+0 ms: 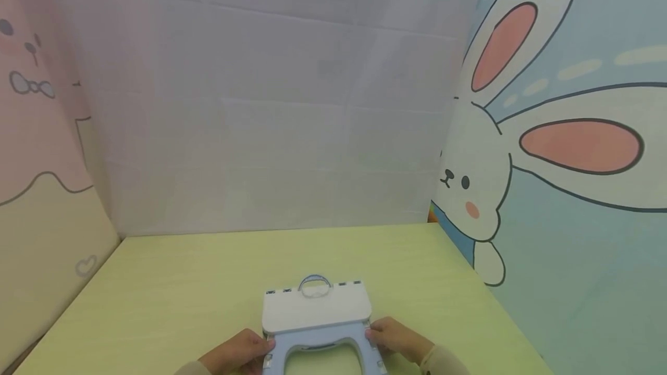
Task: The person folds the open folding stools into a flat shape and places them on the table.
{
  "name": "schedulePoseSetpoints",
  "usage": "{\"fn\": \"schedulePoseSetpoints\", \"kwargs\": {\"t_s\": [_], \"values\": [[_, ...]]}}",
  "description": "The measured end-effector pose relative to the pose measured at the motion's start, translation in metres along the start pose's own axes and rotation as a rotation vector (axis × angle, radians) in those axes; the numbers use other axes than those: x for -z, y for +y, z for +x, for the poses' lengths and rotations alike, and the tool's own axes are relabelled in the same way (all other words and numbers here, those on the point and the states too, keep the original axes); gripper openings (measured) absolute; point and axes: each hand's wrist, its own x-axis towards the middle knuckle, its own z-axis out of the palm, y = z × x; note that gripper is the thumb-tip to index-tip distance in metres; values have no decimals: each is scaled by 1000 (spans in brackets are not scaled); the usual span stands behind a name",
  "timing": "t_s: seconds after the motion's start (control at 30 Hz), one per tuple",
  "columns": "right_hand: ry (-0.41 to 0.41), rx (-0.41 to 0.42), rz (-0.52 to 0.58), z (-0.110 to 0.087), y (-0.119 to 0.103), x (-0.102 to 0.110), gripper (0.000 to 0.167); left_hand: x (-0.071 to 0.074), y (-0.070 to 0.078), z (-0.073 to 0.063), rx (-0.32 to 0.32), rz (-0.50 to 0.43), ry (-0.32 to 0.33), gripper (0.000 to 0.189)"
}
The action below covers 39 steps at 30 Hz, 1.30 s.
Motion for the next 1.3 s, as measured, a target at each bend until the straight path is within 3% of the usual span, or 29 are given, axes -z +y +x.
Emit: {"fn": "schedulePoseSetpoints", "kwargs": {"t_s": [0.6,0.97,1.3], "values": [[23,-26,-42,0,-3,-5,21,-1,-4,-2,11,-81,-6,38],[28,-17,-47,0,-1,-6,23,-2,-5,-1,19,-58,-1,38],[13,-6,-23,-1,0,-5,27,1,-8,1,-42,-110,-90,40]]}}
